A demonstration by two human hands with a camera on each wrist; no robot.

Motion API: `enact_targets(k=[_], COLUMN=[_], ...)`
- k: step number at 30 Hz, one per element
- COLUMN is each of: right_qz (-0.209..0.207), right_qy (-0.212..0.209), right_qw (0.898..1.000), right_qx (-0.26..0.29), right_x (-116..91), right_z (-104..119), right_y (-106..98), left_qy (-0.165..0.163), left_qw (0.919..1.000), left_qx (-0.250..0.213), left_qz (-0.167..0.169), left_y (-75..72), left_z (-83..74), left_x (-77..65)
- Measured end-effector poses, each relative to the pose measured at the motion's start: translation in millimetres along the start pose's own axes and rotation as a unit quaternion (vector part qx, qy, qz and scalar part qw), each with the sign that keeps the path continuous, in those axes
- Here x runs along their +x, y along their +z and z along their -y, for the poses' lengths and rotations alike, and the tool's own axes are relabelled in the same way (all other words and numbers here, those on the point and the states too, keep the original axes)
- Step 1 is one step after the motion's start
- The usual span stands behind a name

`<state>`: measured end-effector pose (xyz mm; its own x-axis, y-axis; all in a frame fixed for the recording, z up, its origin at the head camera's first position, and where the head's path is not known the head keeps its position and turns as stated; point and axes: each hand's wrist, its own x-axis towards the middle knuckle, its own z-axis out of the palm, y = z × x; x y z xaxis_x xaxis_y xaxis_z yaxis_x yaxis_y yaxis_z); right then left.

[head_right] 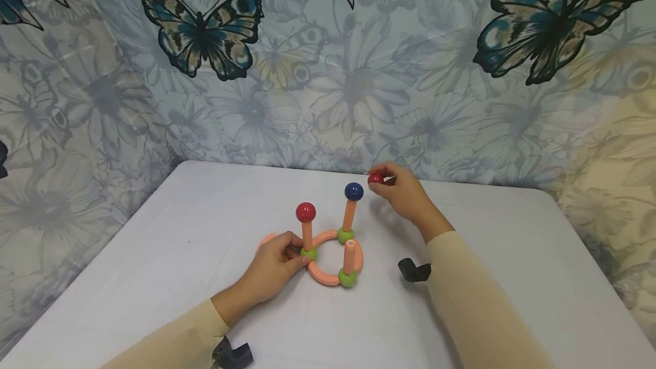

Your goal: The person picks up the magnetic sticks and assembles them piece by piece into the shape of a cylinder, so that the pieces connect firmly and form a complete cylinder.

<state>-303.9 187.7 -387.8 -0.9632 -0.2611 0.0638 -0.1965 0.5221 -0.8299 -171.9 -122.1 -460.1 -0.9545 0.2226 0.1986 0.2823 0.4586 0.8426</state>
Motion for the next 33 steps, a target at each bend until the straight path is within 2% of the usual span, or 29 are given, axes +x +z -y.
enact_targets(k=[7,13,20,23,27,33], right_qz=[-0.043,-0.062,-0.048,-0.033,-0.005,0.032], right_qy=[-0.033,-0.084,-0.137,-0.163,-0.199,-0.237], right_qw=[0.998,0.994,0.989,0.985,0.978,0.970], right_qx=[0.016,0.023,0.028,0.048,0.067,0.038], right_x=[-37,-69,-103,-114,-118,-118], right_z=[20,36,48,50,54,57], right_y=[-32,-40,-24,-13,0,15], left_qy=[0.004,0.002,0.003,0.005,0.004,0.010], left_qw=[1.0000,1.0000,0.9999,0.9999,1.0000,0.9999], left_qx=[0.002,-0.003,-0.010,-0.012,-0.009,0.001], left_qz=[-0.001,0.000,0.001,0.001,-0.003,-0.004], left_y=[1.1,0.8,1.6,1.4,0.2,-0.3], left_z=[-0.3,-1.3,-3.0,-3.5,-4.3,-3.3], left_x=[-1.2,-2.9,-3.2,-3.1,-3.3,-3.4])
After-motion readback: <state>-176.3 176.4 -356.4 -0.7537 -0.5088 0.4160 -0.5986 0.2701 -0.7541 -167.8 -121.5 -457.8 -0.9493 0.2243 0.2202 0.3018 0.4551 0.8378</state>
